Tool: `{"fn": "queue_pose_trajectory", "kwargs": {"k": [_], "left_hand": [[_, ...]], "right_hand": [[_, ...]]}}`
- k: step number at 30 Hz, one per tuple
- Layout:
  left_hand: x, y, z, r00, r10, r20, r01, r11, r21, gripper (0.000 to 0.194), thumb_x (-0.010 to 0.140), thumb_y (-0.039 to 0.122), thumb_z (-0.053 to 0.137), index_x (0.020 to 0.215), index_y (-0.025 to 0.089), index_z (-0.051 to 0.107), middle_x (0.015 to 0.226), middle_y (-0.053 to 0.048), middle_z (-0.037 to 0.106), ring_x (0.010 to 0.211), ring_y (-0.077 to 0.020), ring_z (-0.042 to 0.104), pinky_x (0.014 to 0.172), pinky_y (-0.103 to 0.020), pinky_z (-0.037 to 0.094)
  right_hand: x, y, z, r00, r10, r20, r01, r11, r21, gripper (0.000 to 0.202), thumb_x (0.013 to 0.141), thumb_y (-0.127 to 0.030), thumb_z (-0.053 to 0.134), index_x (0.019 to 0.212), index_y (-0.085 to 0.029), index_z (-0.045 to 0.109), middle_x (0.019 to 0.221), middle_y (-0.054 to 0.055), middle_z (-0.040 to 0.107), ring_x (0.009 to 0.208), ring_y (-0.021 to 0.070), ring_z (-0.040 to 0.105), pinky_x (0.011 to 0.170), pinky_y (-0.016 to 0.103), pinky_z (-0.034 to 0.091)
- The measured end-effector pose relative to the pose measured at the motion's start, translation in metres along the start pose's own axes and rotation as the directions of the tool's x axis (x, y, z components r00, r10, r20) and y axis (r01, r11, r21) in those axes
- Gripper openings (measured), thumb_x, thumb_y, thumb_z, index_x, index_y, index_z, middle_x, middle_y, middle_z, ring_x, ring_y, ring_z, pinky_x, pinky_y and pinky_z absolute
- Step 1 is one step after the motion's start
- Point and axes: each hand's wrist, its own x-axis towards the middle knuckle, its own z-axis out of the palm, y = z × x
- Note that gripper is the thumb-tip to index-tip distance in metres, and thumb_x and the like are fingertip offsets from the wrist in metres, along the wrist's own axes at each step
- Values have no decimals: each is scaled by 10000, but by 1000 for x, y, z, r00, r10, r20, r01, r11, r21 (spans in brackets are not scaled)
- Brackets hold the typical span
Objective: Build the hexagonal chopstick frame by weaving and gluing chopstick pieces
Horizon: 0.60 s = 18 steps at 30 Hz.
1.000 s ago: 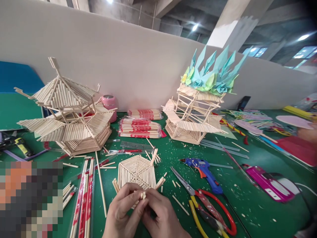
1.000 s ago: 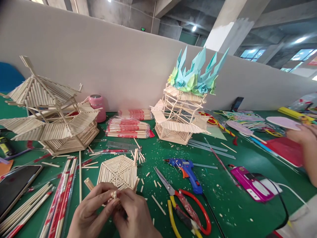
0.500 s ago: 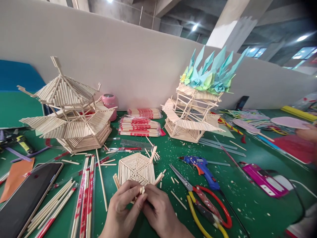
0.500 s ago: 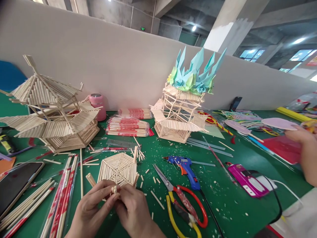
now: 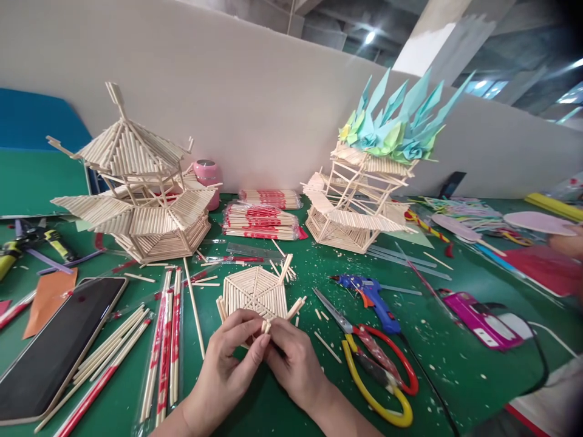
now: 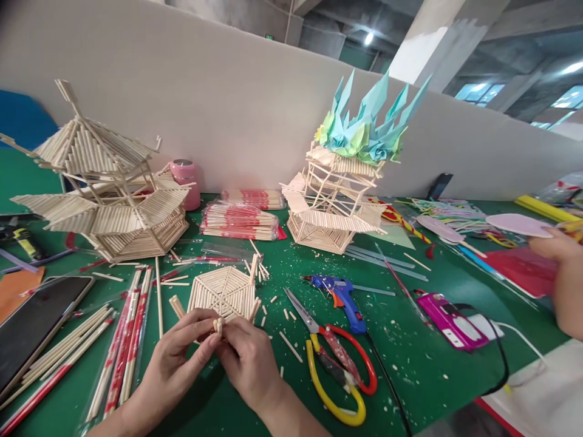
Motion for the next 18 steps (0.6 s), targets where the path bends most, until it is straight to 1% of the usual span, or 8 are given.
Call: {"fn": "queue_pose_trajectory", "kwargs": {"k": [4, 8, 12, 18], "left_hand": [[0, -7, 1, 999, 41, -31, -41, 999, -9, 150, 800, 103, 529, 886, 189, 617, 857, -40, 583, 787, -135, 584, 677, -205, 480], [0, -10, 1, 997, 68, -32, -68, 998, -4, 182, 792, 85, 541, 882, 219, 626, 847, -23, 587, 777, -127, 587, 675, -202, 477], [0, -9, 1, 996, 81, -48, -81, 997, 5, 220, 792, 69, 536, 899, 237, 628, 851, -17, 587, 776, -124, 589, 670, -196, 479], [-1, -10, 3, 990, 112, -91, -110, 994, 27, 177, 780, 71, 552, 860, 209, 628, 840, -20, 596, 770, -122, 595, 662, -181, 483]], "right_hand": [[0, 2, 1, 1000, -9, -1, 9, 1000, -24, 165, 870, -182, 436, 915, -177, 595, 817, 62, 596, 768, 169, 555, 667, 267, 423], [-1, 4, 2, 1000, -10, -11, 9, 999, -41, 168, 867, -188, 438, 902, -155, 599, 761, 57, 577, 729, 171, 549, 637, 265, 419], [-1, 3, 1, 1000, -16, -13, 16, 999, -48, 164, 868, -193, 435, 889, -161, 595, 746, 46, 567, 717, 168, 547, 630, 261, 419], [0, 2, 1, 1000, -19, -20, 17, 998, -57, 154, 866, -184, 433, 842, -161, 583, 728, 42, 553, 699, 162, 541, 614, 253, 415]]}}
